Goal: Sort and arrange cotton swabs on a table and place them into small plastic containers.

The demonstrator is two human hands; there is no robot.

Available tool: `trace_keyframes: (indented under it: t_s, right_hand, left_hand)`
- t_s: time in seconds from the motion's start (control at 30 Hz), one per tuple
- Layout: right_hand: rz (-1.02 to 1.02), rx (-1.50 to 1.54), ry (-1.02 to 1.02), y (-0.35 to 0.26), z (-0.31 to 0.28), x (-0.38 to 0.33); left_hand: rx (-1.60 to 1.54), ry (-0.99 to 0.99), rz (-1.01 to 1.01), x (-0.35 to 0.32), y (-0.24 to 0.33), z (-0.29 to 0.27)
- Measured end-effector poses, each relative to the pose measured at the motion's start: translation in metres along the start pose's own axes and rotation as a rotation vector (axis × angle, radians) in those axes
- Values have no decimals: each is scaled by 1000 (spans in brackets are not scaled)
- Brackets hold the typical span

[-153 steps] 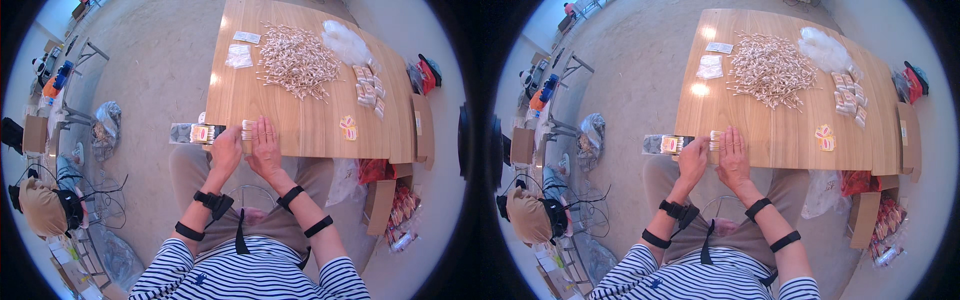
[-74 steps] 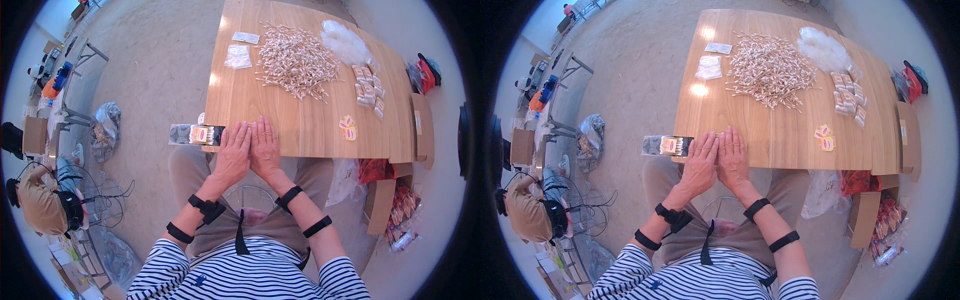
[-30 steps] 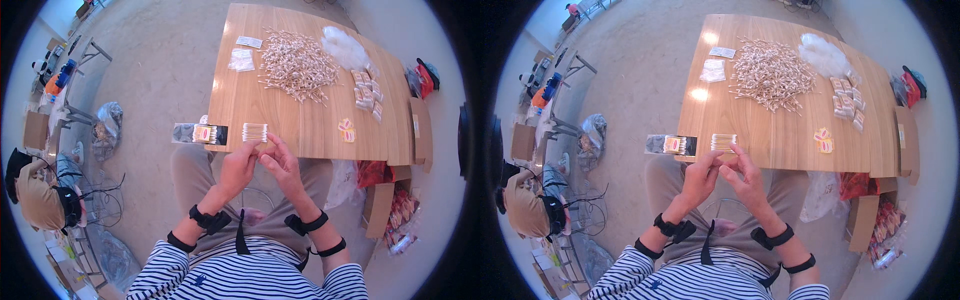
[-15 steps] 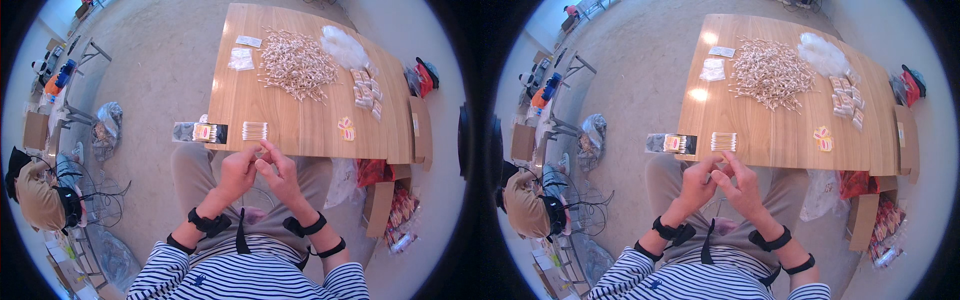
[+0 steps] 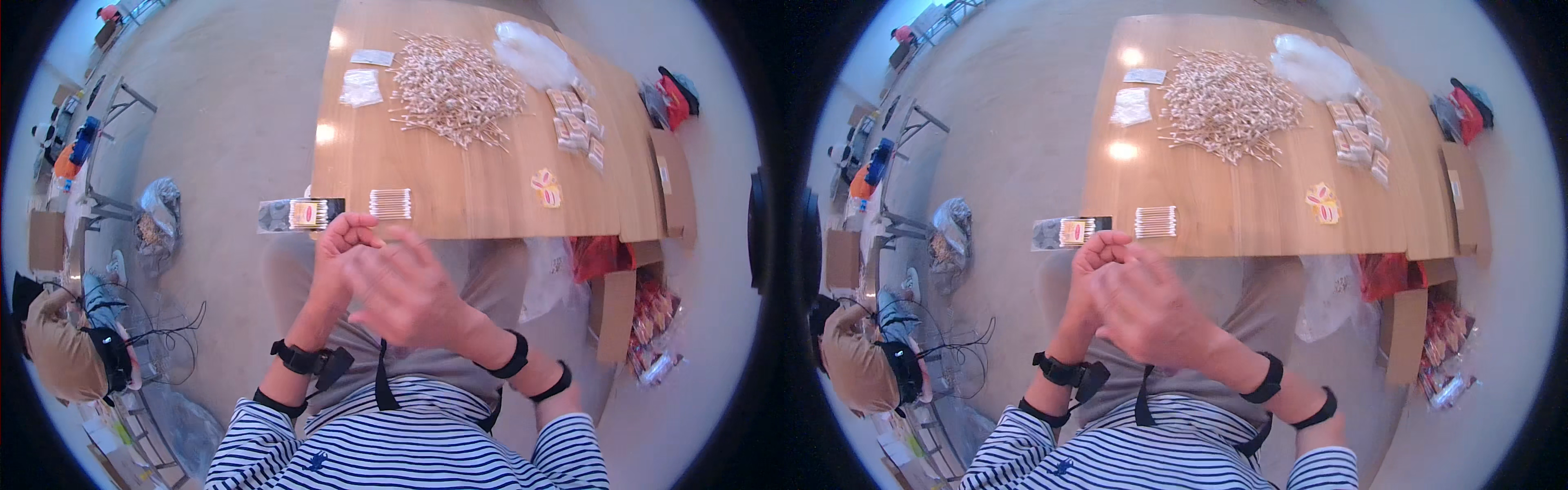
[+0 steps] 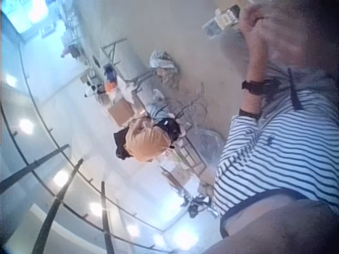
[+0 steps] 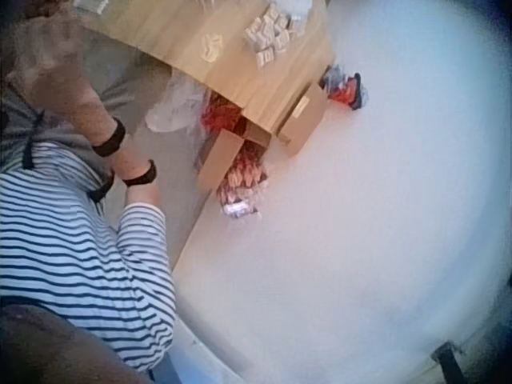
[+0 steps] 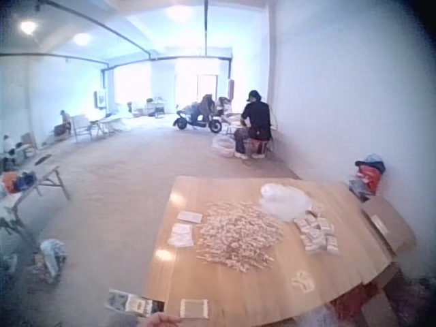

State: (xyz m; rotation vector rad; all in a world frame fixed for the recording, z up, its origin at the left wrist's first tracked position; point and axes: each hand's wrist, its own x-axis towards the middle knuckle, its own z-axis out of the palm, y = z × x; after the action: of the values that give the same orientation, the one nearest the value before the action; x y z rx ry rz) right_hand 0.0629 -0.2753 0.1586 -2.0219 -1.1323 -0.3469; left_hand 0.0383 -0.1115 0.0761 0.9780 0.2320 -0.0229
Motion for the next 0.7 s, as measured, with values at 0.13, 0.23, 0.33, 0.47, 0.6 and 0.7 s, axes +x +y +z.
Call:
trace_keyframes:
  t_s: [0.13,0.23,0.33,0.47,0.6,0.7]
  right_hand:
    - [-535,-191,-483,-23,-9,-1]
    - [-687,-310,-586,-32,-12,-7]
    - [-744,-350,-644,-36,-12,-13]
    - [-764,-309,-680,-38,-11,-19]
    - [-794,-273,-687,-39,-9,-22]
    - [-818,-224,-713,-41,-6,-23]
  left_hand:
    - [113,2,-19,-4,1,-16]
    - [179,14,-9,-12,13,-11]
    - [248,-53,-44,-19,26,-11]
    - [283,-164,-111,-30,46,3]
    - [355,-359,6,-35,60,23]
    - [358,-584,-57,-41,79,34]
